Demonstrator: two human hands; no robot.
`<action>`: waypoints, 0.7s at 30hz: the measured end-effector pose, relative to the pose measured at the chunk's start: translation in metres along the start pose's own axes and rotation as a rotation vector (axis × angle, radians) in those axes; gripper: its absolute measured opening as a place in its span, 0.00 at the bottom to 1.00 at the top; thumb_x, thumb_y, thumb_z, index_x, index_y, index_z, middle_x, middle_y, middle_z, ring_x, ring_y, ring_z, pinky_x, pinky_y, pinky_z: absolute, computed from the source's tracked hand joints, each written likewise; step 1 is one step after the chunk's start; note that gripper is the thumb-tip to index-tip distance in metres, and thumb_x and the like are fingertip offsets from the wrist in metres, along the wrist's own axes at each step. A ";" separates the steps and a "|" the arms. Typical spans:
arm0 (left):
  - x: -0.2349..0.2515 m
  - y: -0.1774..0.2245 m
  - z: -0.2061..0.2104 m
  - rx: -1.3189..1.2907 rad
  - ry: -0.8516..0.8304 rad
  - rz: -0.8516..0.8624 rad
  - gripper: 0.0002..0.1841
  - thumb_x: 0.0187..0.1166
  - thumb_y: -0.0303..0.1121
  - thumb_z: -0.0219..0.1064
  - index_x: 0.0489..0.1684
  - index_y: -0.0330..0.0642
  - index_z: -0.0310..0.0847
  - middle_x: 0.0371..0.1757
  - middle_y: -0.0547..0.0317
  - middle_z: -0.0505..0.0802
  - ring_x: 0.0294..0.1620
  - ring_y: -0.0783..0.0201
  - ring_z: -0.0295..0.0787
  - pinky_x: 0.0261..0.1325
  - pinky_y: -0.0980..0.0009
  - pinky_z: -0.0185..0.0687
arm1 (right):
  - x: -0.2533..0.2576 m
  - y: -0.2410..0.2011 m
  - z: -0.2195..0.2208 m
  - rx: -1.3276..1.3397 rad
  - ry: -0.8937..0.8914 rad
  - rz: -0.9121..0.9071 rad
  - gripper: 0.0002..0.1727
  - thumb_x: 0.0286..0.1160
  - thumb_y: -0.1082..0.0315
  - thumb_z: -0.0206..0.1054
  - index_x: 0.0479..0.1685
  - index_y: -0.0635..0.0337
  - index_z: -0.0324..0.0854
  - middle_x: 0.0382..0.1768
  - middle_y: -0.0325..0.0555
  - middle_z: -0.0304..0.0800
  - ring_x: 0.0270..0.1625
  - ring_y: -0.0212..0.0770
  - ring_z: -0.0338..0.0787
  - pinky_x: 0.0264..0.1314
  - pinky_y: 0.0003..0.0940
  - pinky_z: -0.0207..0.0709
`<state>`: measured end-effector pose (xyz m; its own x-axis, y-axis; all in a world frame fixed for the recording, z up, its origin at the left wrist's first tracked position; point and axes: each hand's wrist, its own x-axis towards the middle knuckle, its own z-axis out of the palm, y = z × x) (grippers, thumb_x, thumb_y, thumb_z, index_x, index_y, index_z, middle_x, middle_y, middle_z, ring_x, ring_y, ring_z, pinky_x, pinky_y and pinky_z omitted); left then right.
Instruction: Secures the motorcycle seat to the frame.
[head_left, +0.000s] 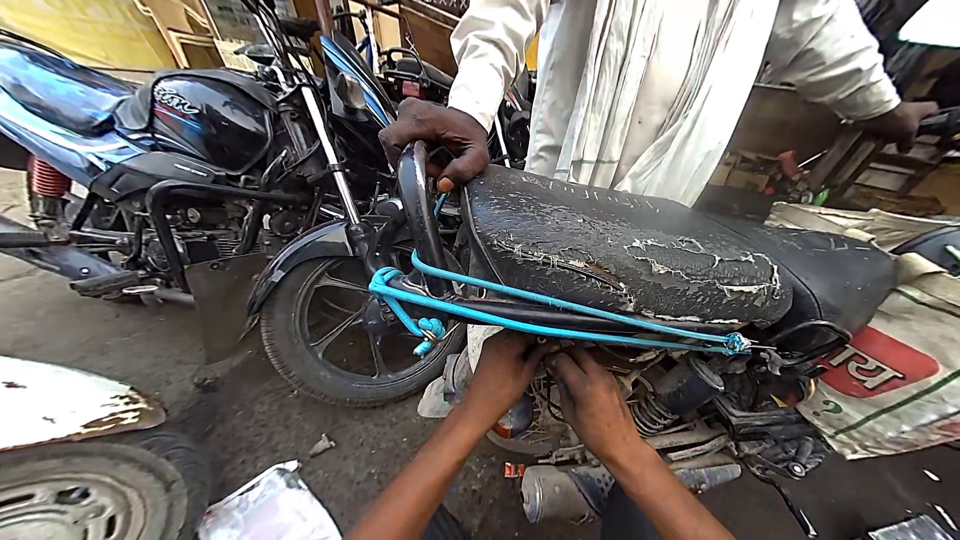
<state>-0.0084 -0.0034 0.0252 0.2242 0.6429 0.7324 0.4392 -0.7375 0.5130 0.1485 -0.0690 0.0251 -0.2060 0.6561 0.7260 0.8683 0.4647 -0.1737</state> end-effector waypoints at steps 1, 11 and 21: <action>-0.002 -0.003 0.000 -0.014 -0.060 0.016 0.13 0.83 0.41 0.67 0.34 0.43 0.92 0.35 0.60 0.94 0.42 0.65 0.92 0.53 0.60 0.88 | -0.001 0.002 -0.001 0.000 0.010 0.019 0.07 0.73 0.73 0.66 0.42 0.56 0.89 0.43 0.48 0.91 0.40 0.45 0.94 0.39 0.42 0.91; 0.022 0.013 -0.033 0.113 -0.733 -0.097 0.22 0.79 0.28 0.61 0.72 0.34 0.78 0.72 0.44 0.84 0.79 0.50 0.75 0.84 0.51 0.64 | 0.002 0.017 0.005 -0.019 0.038 0.121 0.08 0.78 0.69 0.65 0.44 0.56 0.90 0.38 0.46 0.92 0.40 0.45 0.94 0.44 0.43 0.90; 0.016 0.000 -0.040 -0.107 -0.673 -0.223 0.30 0.77 0.54 0.73 0.75 0.51 0.79 0.73 0.57 0.85 0.76 0.65 0.78 0.81 0.59 0.72 | 0.013 0.009 -0.002 0.226 0.073 0.423 0.08 0.80 0.66 0.67 0.39 0.56 0.91 0.30 0.40 0.91 0.36 0.37 0.92 0.45 0.41 0.89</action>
<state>-0.0393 -0.0012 0.0548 0.6422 0.7432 0.1879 0.4572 -0.5680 0.6843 0.1547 -0.0568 0.0345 0.1833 0.7761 0.6033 0.7473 0.2887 -0.5984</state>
